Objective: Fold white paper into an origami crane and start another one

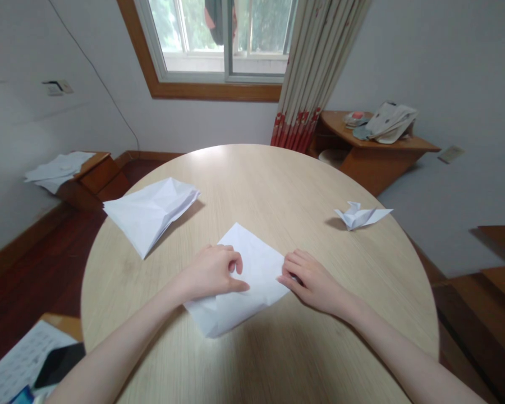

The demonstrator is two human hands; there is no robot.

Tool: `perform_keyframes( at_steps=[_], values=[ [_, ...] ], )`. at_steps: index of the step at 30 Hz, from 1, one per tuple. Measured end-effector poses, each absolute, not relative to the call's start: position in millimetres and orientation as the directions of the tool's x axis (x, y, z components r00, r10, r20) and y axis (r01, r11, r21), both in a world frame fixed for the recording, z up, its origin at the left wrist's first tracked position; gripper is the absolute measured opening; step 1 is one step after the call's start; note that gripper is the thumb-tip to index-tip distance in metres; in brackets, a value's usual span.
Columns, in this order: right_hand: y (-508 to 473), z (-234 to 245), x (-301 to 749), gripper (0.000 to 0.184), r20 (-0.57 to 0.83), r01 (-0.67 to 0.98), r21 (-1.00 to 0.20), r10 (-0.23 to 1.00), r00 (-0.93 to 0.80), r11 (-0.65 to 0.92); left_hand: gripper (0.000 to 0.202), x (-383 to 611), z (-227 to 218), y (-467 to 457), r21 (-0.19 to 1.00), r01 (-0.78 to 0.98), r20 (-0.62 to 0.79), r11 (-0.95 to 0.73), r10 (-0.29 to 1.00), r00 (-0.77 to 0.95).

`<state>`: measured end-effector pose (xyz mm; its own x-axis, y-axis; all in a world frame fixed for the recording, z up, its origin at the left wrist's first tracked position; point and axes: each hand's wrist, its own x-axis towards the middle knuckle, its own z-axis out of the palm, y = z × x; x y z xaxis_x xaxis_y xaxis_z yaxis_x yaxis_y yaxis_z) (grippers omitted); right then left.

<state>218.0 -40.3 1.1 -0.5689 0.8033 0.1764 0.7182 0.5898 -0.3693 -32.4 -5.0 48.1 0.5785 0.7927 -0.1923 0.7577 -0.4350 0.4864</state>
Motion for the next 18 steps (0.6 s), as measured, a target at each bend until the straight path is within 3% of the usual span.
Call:
perform_keyframes(
  at_steps=[6,12,18],
  values=[
    [-46.8,4.4,212.3,0.027,0.145,0.661,-0.416,0.763,-0.631,0.625,0.024,-26.3,47.1,-14.0,0.561,0.618,-0.202,-0.551,0.633,0.747],
    [-50.9,7.3,206.7,0.021,0.118,0.611,-0.477,0.735,-0.668,0.632,0.020,-13.0,34.7,-22.5,0.585,0.566,-0.168,-0.581,0.595,0.786],
    [-51.3,8.9,204.2,0.015,0.099,0.623,-0.483,0.745,-0.659,0.615,0.021,-5.2,23.1,-25.6,0.536,0.564,-0.107,-0.628,0.612,0.783]
  ],
)
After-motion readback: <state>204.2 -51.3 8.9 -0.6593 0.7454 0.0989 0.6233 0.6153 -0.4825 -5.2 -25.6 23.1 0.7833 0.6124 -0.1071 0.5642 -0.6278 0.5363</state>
